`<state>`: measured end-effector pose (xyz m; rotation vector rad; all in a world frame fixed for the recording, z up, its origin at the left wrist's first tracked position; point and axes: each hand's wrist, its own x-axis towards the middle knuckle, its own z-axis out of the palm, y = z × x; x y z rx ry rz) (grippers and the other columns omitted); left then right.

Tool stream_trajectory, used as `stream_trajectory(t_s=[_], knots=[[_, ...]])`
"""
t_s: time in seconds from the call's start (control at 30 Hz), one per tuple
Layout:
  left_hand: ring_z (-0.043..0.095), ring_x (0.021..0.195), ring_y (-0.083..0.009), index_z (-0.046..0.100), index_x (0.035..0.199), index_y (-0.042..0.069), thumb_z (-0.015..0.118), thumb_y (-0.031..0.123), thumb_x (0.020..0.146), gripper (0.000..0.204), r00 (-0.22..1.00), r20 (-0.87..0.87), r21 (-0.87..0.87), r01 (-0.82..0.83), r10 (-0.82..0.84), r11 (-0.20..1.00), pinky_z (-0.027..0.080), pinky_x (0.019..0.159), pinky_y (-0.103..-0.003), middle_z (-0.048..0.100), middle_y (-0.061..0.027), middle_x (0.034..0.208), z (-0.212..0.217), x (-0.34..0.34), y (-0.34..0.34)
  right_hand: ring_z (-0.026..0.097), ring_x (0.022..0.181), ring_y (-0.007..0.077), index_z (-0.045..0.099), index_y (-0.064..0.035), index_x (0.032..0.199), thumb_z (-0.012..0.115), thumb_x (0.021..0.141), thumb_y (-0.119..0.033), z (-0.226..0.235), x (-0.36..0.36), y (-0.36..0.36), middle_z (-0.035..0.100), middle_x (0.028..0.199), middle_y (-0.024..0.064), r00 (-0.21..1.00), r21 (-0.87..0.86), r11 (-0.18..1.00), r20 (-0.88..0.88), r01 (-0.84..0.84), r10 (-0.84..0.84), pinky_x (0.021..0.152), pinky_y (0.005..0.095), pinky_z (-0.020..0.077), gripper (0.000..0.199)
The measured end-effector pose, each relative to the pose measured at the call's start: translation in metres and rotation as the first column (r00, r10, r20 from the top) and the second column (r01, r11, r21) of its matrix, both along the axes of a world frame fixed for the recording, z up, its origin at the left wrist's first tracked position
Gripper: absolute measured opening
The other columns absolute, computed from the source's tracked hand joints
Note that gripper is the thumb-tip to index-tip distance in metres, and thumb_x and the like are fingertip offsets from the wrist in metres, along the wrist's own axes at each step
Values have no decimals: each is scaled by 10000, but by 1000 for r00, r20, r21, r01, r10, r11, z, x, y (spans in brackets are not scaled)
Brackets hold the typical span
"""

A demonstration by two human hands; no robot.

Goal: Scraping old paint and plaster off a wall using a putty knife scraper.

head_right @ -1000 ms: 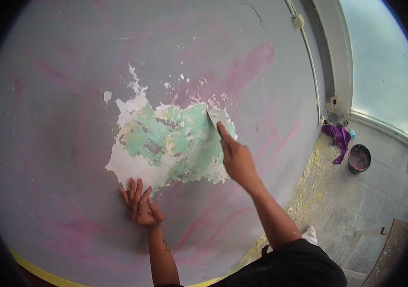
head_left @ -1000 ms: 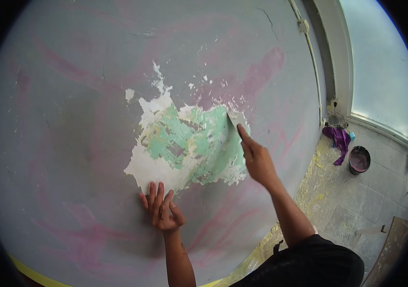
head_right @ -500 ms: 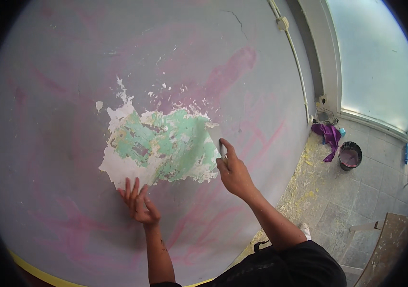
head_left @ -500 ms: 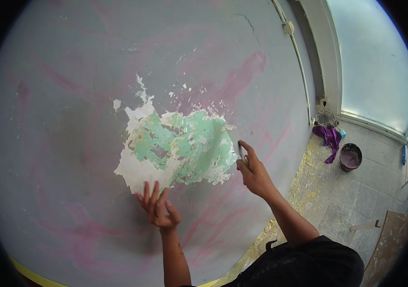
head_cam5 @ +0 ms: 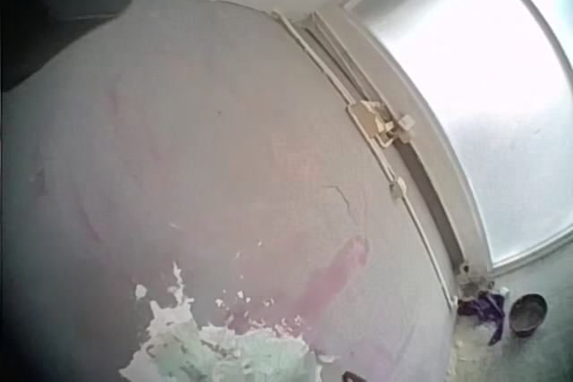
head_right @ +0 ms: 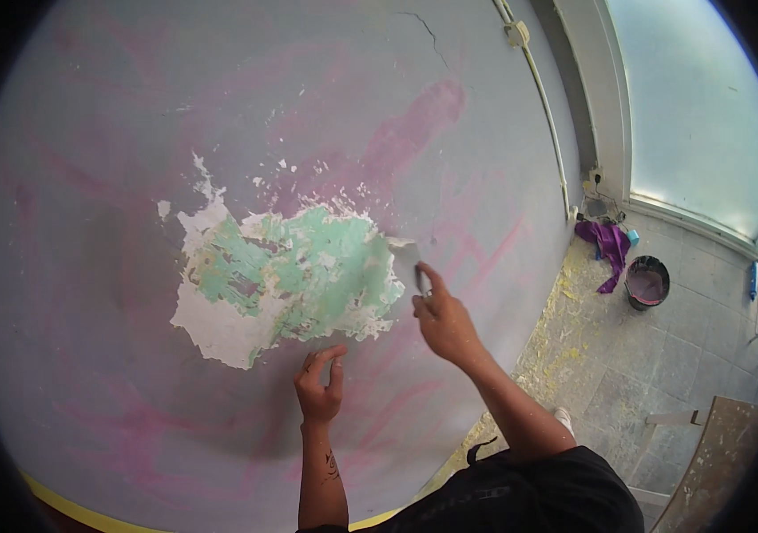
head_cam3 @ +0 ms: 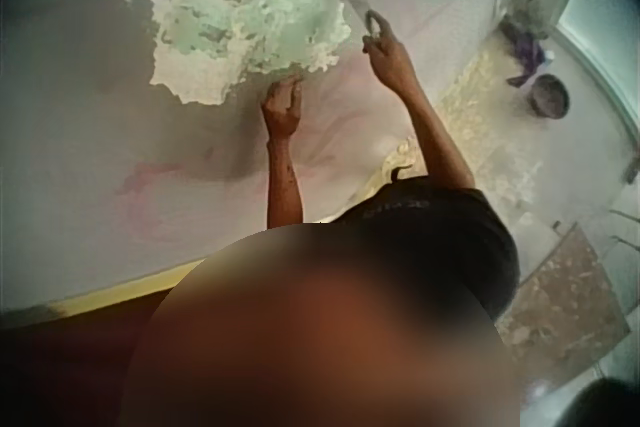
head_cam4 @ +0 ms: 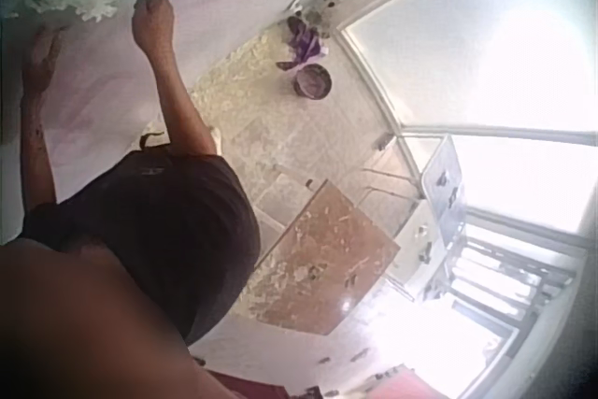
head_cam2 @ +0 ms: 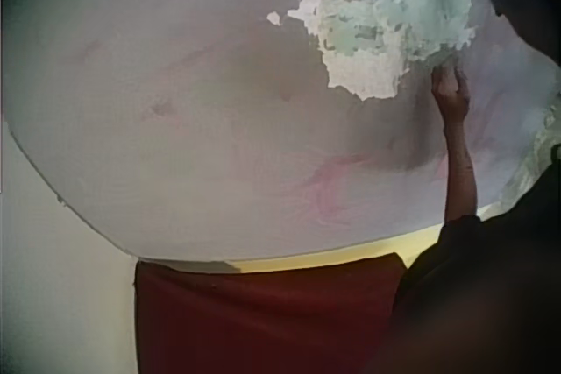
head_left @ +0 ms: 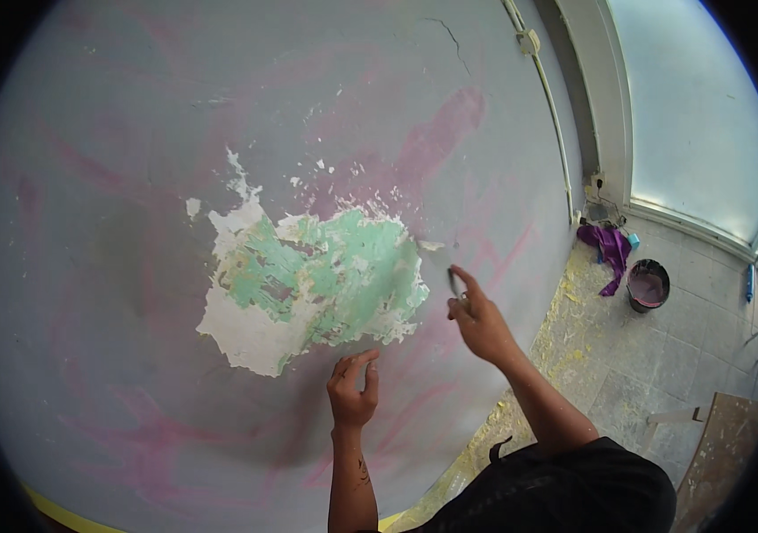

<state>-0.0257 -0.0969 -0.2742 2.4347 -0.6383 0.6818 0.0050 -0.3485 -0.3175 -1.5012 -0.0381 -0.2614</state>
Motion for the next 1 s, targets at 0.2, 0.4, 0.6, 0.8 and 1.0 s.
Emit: stream_trajectory(t_s=[0.2,0.4,0.6,0.8,1.0], knots=[[747,906,-273,725,1077,25,623,128,972,179,962,-232,-220,-196,144,956,564,825,-347,765,-120,948,-36,-25,30,670,719,239,431,-61,1461,609,981,-147,-21,-10,-39,687,794,147,990,-33,997,-119,72,-75,721,368,523,519],[730,919,-250,720,1117,42,620,120,975,190,983,-135,-103,-137,123,985,552,836,-359,768,-95,959,-35,-32,33,509,519,81,464,-67,1455,573,1000,-147,1,-27,-30,690,812,81,972,30,999,-235,-18,24,497,258,407,475],[726,928,-248,717,1140,54,627,116,970,202,977,-175,-178,-150,119,972,550,842,-364,766,-91,965,-28,-46,33,502,480,67,435,-2,1389,491,1054,-159,1,-40,-7,724,931,116,944,92,956,-158,-279,291,430,222,394,375],[730,948,-260,710,1155,53,633,117,968,212,961,-247,-195,-175,124,965,556,848,-363,760,-116,987,-31,-53,33,587,556,116,491,-41,1352,498,1044,-129,12,-41,1,730,944,102,820,-156,805,-115,-572,560,539,273,485,320],[722,970,-263,708,1159,56,638,96,959,215,949,-299,-217,-174,104,960,548,872,-359,752,-120,1017,-39,-67,42,612,566,139,498,-44,1315,500,1042,-138,28,-40,20,732,947,105,768,-268,721,-167,-639,619,541,295,488,289]])
